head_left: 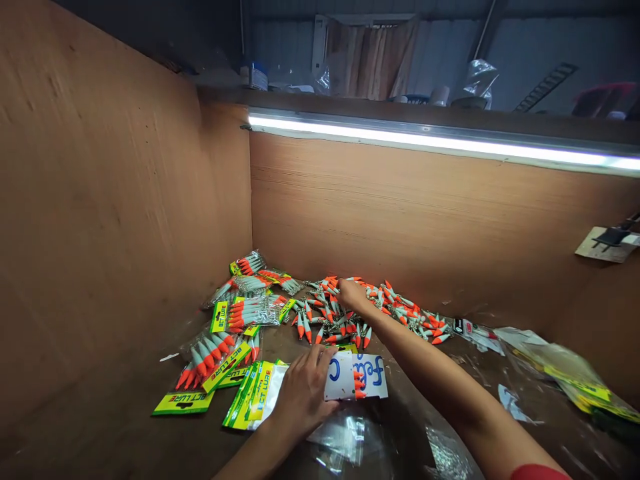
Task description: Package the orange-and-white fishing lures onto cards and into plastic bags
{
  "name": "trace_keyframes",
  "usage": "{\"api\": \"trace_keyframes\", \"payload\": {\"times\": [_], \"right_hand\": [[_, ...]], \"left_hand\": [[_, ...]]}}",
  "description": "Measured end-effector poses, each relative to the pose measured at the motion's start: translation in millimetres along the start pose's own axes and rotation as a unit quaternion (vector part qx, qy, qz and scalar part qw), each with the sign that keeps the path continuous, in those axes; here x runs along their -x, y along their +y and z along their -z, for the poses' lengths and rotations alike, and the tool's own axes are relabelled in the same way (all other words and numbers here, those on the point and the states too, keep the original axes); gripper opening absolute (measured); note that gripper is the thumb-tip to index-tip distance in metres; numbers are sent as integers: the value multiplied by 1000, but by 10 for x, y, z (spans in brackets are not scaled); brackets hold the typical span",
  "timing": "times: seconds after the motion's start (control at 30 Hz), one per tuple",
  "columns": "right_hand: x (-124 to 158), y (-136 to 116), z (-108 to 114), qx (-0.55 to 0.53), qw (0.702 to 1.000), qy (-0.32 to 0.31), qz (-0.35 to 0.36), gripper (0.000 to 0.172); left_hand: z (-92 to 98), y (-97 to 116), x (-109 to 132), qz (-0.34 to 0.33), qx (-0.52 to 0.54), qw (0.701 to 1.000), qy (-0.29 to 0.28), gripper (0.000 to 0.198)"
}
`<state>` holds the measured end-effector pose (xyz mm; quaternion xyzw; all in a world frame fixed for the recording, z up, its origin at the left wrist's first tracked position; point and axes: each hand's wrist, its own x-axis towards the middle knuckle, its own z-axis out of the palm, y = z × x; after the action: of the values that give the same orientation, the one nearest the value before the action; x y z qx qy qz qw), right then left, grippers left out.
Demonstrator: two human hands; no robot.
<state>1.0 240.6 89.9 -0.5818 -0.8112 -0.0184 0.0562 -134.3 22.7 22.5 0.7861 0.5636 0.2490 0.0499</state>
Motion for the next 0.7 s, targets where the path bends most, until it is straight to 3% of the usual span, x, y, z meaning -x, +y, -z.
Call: {"api": "trace_keyframes", "payload": {"times": [0.13, 0.27, 0.43, 0.7], "right_hand": [[33, 63, 122, 11, 999, -6, 47, 33], [211, -4, 224, 8, 990, 34, 135, 19], [496, -16, 155, -31, 969, 93, 229, 19], [783, 493, -65, -186, 944, 231, 145, 25]], "left_hand": [[13, 13, 2, -6, 7, 1000, -3, 74], [-18, 6, -11, -13, 8, 1000, -6, 78], [-51, -12, -13, -16, -2, 1000, -1, 77], [6, 27, -3, -16, 14, 1000, 1, 76]]}}
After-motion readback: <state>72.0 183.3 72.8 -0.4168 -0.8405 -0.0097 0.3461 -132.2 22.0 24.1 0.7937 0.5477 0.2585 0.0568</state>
